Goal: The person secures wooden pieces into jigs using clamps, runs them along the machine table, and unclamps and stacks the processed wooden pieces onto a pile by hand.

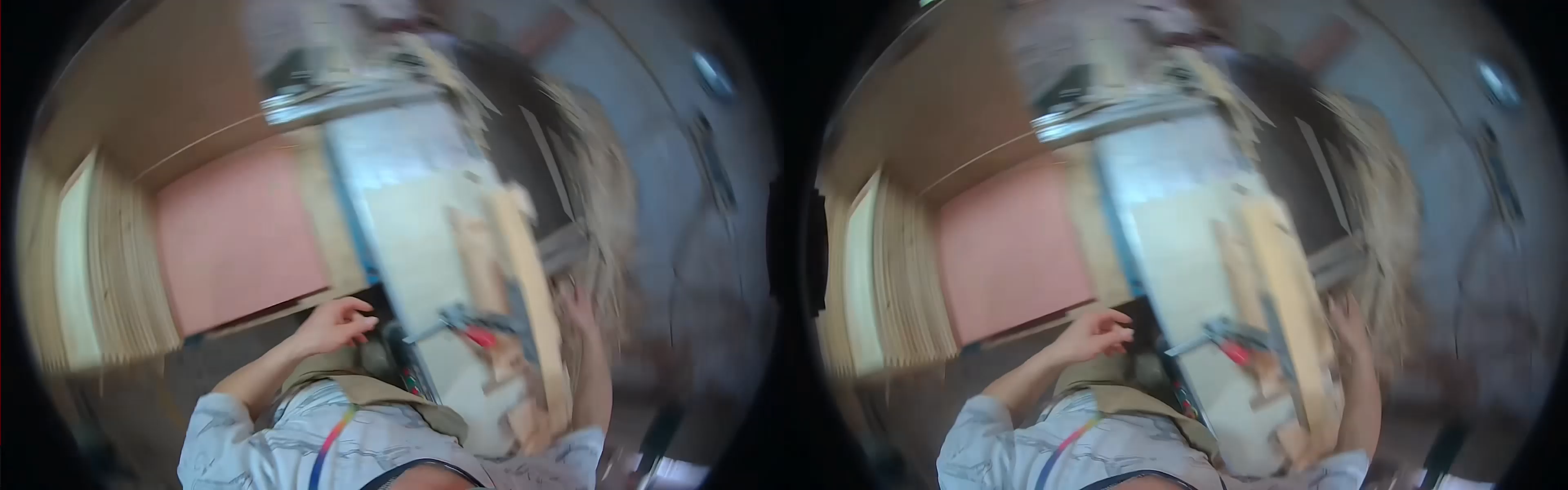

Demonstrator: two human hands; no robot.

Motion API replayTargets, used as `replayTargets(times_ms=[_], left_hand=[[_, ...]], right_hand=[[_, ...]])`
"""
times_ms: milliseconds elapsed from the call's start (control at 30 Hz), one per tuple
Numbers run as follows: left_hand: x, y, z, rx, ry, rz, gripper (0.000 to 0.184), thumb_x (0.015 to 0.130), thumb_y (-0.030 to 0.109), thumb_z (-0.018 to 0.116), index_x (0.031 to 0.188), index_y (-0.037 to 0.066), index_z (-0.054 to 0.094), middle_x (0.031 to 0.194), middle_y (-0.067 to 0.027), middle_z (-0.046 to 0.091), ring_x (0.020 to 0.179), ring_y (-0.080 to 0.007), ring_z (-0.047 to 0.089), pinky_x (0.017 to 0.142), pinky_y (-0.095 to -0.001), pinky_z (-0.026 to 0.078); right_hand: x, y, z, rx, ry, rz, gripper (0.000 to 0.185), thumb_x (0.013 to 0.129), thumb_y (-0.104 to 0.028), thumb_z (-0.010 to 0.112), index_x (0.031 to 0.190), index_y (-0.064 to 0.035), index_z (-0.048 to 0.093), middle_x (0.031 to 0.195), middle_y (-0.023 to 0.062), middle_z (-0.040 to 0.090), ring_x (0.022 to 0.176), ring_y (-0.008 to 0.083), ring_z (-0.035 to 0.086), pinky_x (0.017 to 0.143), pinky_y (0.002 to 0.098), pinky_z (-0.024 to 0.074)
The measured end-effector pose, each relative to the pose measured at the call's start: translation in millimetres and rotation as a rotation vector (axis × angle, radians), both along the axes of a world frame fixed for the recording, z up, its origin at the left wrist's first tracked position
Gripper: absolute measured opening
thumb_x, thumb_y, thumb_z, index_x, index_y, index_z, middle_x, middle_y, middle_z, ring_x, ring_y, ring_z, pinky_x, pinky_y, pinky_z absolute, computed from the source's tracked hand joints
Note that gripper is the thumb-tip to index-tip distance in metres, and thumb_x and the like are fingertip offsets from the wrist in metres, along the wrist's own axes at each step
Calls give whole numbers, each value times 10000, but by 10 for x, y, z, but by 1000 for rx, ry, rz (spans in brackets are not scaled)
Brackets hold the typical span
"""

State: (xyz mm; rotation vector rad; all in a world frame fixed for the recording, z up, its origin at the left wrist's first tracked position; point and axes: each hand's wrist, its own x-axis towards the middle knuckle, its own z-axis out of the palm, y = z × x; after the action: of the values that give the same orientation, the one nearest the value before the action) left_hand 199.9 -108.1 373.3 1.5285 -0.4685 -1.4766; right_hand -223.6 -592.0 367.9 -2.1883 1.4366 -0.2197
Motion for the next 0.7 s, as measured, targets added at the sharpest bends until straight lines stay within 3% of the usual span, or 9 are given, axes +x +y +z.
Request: replayTargets(times_ms=[133, 200, 267, 333, 400, 467, 533, 667, 700], left_hand=[[391, 717, 63, 60, -212, 302, 482, 1027, 331, 718, 1336, -28, 625, 1016, -97, 755, 851, -150, 737, 692, -300, 595], [468, 1019, 50, 100, -236, 408, 463, 1033, 322, 708, 1327, -28, 630, 1026, -99, 755, 855, -152, 735, 696, -304, 597], [383, 1101, -11, 54, -279, 594, 410, 1043, 294, 687, 1302, -21, 645, 1049, -105, 757, 864, -155, 735, 701, -306, 598], [181, 1212, 82, 2, -275, 612, 394, 1044, 285, 685, 1293, -19, 648, 1047, -106, 756, 868, -155, 736, 701, -306, 598], [-153, 1377, 153, -54, -260, 649, 367, 1039, 276, 694, 1258, -18, 664, 1030, -106, 759, 855, -158, 741, 703, -306, 600], [-561, 1637, 195, -63, -266, 615, 363, 1035, 277, 701, 1241, -21, 673, 1018, -106, 761, 843, -162, 744, 699, -308, 602], [-878, 1938, 235, -78, -287, 578, 347, 1024, 279, 722, 1192, -24, 698, 983, -107, 766, 818, -166, 750, 684, -308, 611], [-1170, 2364, 627, -85, -316, 673, 343, 1021, 271, 735, 1183, -30, 699, 987, -108, 766, 834, -159, 751, 713, -297, 617], [-1177, 2399, 766, -91, -323, 679, 343, 1021, 271, 735, 1183, -30, 699, 987, -108, 766, 834, -159, 751, 713, -297, 617]], right_hand=[[51, -138, -462, -51, 94, 255, 533, 944, -299, 709, 1353, 26, 607, 1195, 198, 729, 1079, 315, 691, 939, 433, 535], [164, -203, -126, -119, 147, 338, 431, 908, -230, 725, 1241, 42, 696, 1078, 199, 769, 970, 313, 721, 866, 439, 557], [572, 225, 928, 45, 289, 363, 301, 894, -196, 713, 1056, 56, 740, 910, 225, 756, 816, 314, 704, 746, 456, 536], [636, 518, 1345, -379, 178, 335, 350, 938, -271, 697, 838, 62, 657, 754, 224, 647, 747, 327, 648, 677, 486, 481], [945, 1088, 2227, -671, 162, 353, 266, 941, -205, 695, 898, 57, 677, 741, 250, 627, 670, 348, 597, 635, 459, 463], [485, 124, 2651, -1031, 437, 492, 254, 975, -217, 689, 972, 33, 648, 828, 247, 627, 705, 364, 569, 672, 482, 464], [507, 304, 3344, -1082, 324, 406, 237, 1036, -230, 633, 1098, -4, 662, 982, 245, 659, 849, 382, 626, 756, 461, 501], [1020, 1363, 3979, -1127, -442, 315, 356, 1127, -297, 530, 1192, 23, 673, 1087, 179, 719, 990, 301, 679, 862, 385, 516], [1164, 1507, 4009, -894, -613, 451, 378, 1121, -306, 551, 1217, 41, 664, 1108, 168, 727, 991, 285, 670, 881, 378, 512]])
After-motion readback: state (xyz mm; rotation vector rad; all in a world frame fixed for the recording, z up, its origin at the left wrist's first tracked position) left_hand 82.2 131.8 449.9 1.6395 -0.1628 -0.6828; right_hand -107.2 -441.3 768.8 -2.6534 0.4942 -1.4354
